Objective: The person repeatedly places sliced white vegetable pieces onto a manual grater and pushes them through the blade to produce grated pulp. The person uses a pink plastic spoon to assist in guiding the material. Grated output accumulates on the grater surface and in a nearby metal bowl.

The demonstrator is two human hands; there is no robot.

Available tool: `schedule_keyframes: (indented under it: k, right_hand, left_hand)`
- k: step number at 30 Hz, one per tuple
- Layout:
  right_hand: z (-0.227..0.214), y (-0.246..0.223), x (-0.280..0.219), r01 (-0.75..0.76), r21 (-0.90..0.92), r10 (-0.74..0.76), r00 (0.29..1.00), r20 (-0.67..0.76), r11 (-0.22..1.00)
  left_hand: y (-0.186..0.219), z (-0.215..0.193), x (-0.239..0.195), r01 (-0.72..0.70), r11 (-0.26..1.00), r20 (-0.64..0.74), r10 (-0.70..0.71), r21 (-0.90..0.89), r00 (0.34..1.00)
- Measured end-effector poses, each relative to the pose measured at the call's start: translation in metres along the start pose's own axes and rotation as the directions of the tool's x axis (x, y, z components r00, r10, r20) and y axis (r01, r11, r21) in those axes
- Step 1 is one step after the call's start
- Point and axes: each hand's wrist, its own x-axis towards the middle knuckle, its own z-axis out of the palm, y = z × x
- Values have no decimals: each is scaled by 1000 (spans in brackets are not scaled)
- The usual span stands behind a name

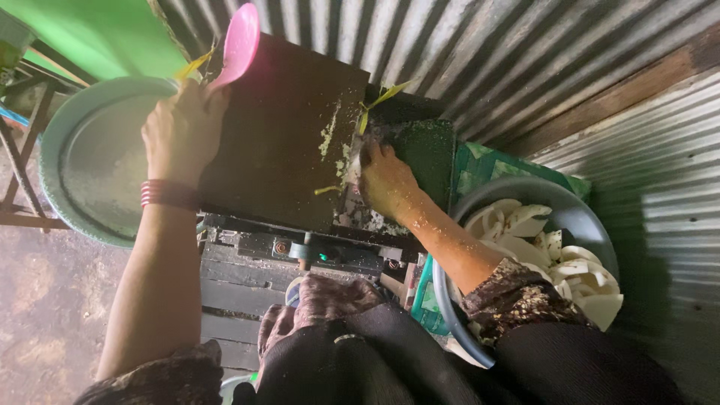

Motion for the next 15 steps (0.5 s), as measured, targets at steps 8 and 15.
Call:
schedule_keyframes:
  k: [8, 15]
  right_hand:
    - [-5, 6, 2, 35, -35, -30, 988, 150, 999]
    - [5, 30, -13, -20, 83, 17, 999, 29, 996]
  left_hand:
    - [3, -2, -2, 2, 1000, 3, -2, -29, 1000]
    - [2, -1, -5, -18, 1000, -12, 18, 2, 1000]
